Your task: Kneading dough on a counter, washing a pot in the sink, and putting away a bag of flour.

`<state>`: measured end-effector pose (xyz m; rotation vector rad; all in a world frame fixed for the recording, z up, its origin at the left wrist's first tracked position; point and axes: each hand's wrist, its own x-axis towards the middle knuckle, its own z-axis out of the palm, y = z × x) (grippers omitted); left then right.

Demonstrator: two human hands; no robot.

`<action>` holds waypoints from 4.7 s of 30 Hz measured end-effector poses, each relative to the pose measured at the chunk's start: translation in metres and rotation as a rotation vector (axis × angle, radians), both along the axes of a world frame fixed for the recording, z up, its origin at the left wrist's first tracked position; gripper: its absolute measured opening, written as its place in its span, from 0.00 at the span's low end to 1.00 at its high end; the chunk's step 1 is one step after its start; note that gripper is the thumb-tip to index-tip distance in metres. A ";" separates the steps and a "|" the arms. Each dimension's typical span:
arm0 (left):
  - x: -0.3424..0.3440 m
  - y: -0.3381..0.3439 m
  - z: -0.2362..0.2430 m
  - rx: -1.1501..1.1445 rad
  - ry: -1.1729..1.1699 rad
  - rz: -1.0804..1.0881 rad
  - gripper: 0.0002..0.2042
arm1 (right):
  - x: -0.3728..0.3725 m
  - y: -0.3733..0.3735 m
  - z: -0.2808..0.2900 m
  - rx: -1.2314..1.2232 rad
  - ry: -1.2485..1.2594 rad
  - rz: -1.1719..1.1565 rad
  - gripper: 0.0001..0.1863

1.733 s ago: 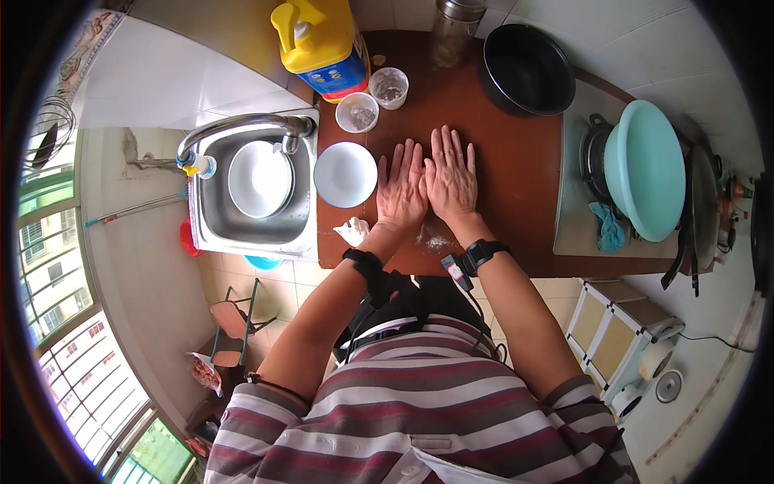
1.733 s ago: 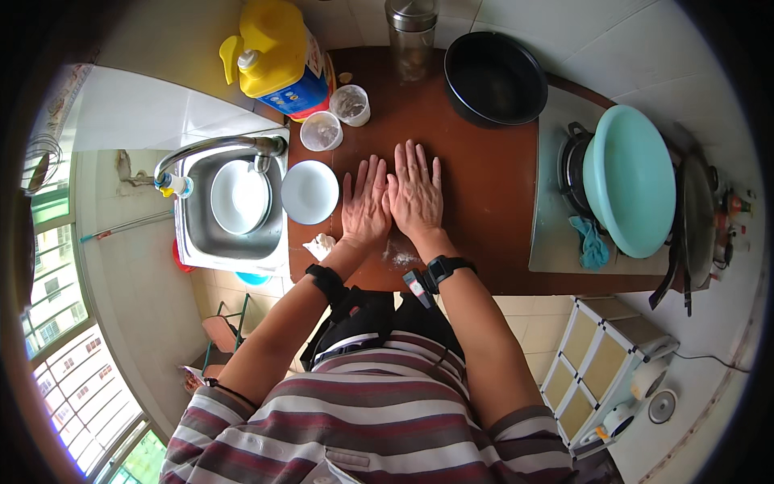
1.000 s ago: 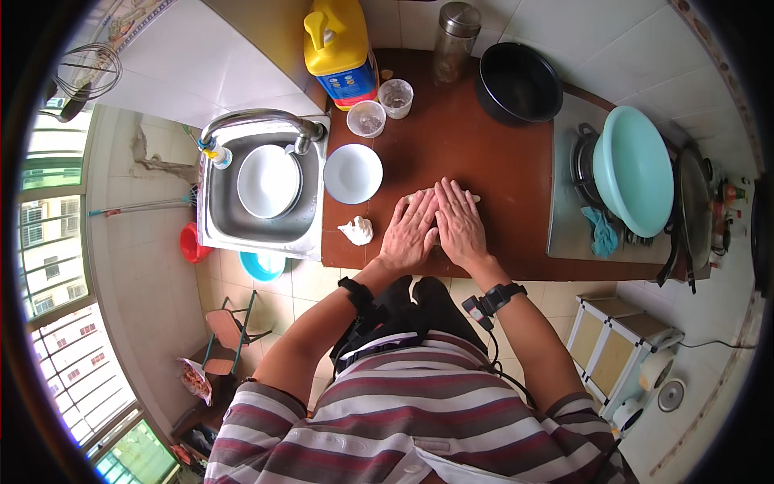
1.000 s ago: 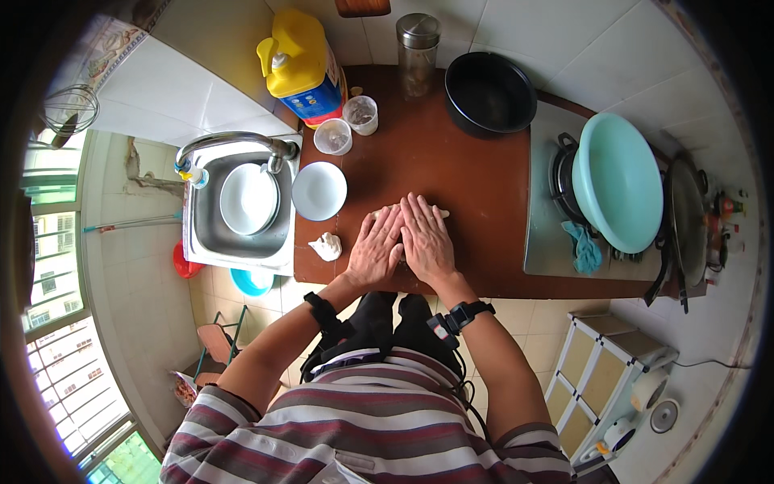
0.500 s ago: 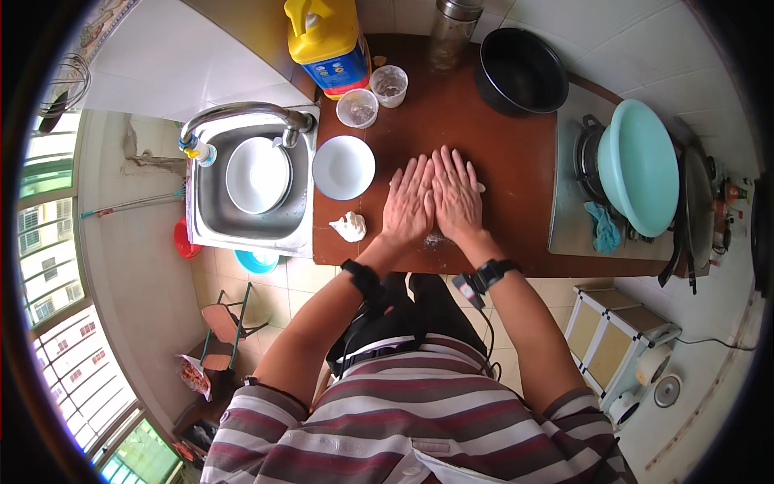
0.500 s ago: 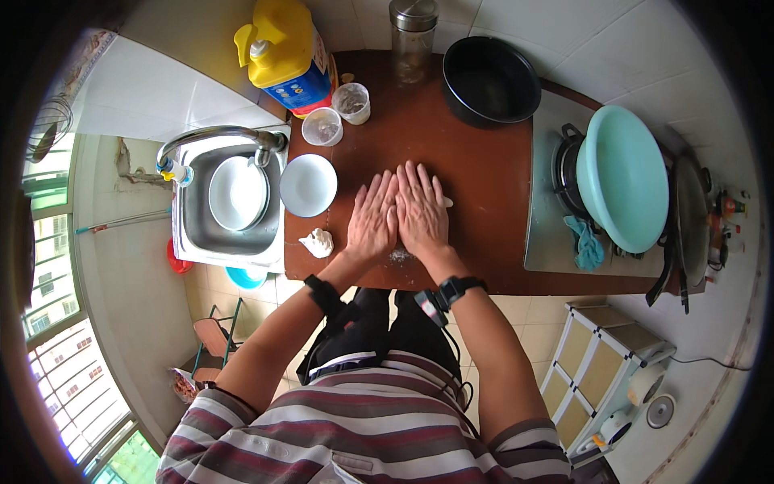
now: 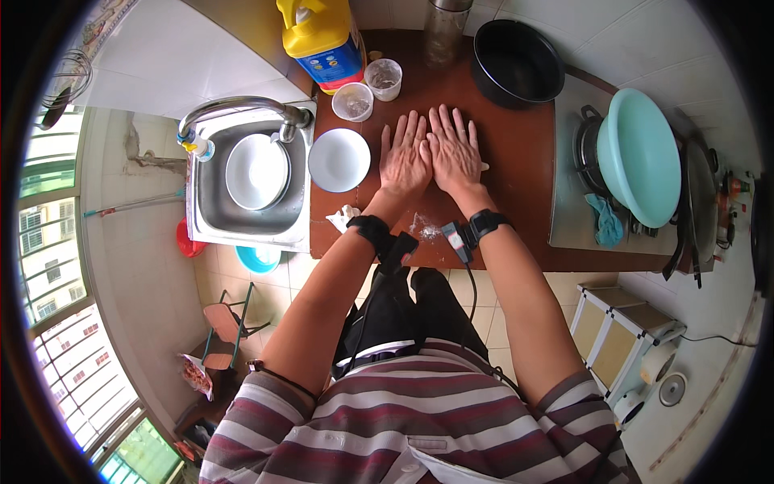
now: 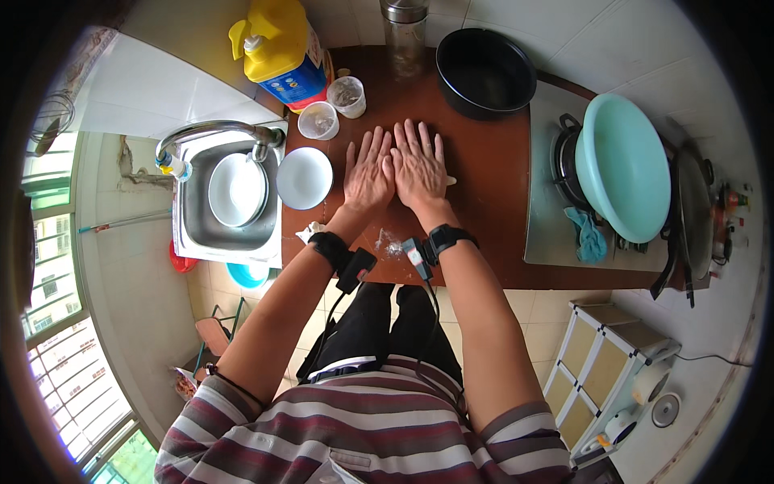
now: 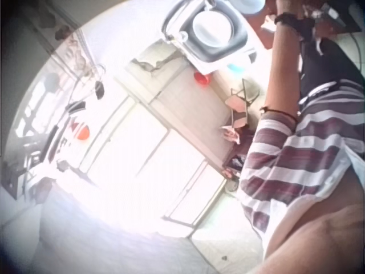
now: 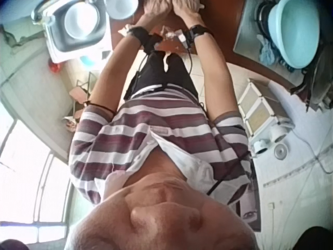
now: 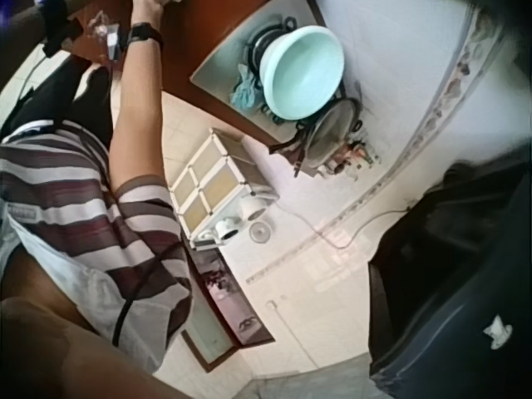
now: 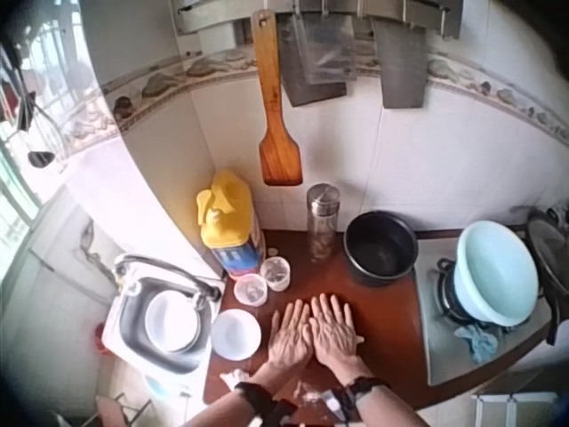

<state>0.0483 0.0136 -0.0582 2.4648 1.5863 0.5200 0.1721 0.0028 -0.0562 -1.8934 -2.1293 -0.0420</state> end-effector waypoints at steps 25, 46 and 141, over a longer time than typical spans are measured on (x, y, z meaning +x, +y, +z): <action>-0.001 -0.009 -0.006 0.001 0.029 0.052 0.25 | -0.001 -0.003 -0.003 -0.051 0.060 0.017 0.27; -0.041 -0.066 0.004 -0.136 -0.168 -0.080 0.30 | 0.052 -0.053 0.017 -0.351 0.311 0.272 0.32; -0.013 -0.039 -0.008 -0.408 -0.746 0.332 0.23 | -0.004 -0.066 0.013 -0.169 0.728 0.160 0.34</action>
